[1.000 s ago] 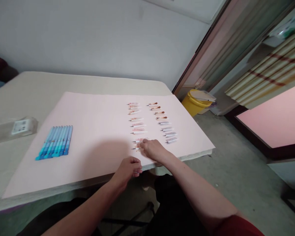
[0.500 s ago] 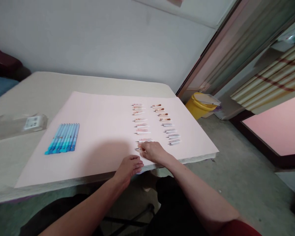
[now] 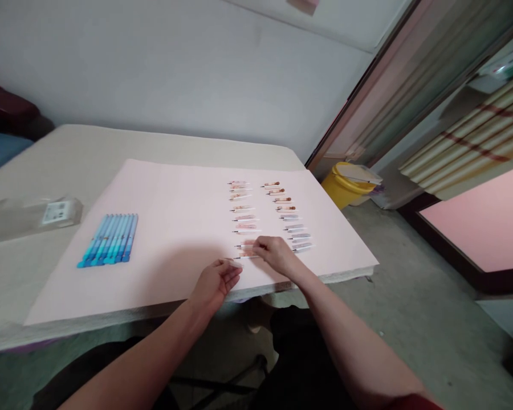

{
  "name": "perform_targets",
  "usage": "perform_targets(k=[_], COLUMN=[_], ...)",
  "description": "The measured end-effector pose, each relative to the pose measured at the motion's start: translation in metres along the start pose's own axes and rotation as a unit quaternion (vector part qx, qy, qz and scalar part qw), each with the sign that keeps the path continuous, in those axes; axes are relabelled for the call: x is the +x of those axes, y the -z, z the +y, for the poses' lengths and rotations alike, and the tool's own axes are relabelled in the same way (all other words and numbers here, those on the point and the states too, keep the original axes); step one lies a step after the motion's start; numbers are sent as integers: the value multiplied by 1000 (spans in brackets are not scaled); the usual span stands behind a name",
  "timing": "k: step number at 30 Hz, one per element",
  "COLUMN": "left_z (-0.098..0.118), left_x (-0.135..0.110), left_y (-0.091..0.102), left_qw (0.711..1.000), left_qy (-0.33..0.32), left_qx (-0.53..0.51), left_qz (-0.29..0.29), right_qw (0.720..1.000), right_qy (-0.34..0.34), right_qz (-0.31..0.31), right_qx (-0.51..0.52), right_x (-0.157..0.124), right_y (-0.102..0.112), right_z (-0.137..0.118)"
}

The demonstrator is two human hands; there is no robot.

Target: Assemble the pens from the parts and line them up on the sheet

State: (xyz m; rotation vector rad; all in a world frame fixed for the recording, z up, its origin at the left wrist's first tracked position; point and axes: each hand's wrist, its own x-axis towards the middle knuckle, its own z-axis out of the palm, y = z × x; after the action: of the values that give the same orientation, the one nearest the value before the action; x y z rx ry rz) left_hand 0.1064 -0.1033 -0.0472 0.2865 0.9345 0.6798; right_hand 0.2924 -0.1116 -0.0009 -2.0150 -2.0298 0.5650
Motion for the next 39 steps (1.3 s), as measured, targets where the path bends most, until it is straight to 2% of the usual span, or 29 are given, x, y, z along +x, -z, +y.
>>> perform_targets(k=[2,5,8,13,18,24,30,34,36,39], left_z=[4,10,20,40,51,54,60,62,62,61], left_x=[1,2,5,9,14,16,15,14,13,13], left_y=[-1,0,1,5,8,11,11,11,11,11], left_qw=[1000,999,999,996,992,990,988,987,987,987], left_qy=[1,-2,-17,-42,-55,-53,-54,-54,-54,-57], left_qx=[-14,-33,-46,-74,-95,-111,-118,-122,-120,-117], left_qz=[8,15,18,38,63,69,81,92,96,96], right_qw=[996,981,974,971,969,968,967,966,966,966], right_qy=[-50,-99,-109,-127,-123,-74,-49,-38,-45,-98], right_qz=[4,-55,-91,-84,-100,-119,-108,-105,-88,-62], right_qx=[-72,-157,-177,-182,-188,-208,-226,-235,-238,-231], right_x=[0,0,1,6,4,-4,-5,-5,-5,-3], right_y=[8,10,1,-16,-20,-18,-29,-31,-27,-18], right_z=[14,28,31,29,26,11,-5,-7,-2,8])
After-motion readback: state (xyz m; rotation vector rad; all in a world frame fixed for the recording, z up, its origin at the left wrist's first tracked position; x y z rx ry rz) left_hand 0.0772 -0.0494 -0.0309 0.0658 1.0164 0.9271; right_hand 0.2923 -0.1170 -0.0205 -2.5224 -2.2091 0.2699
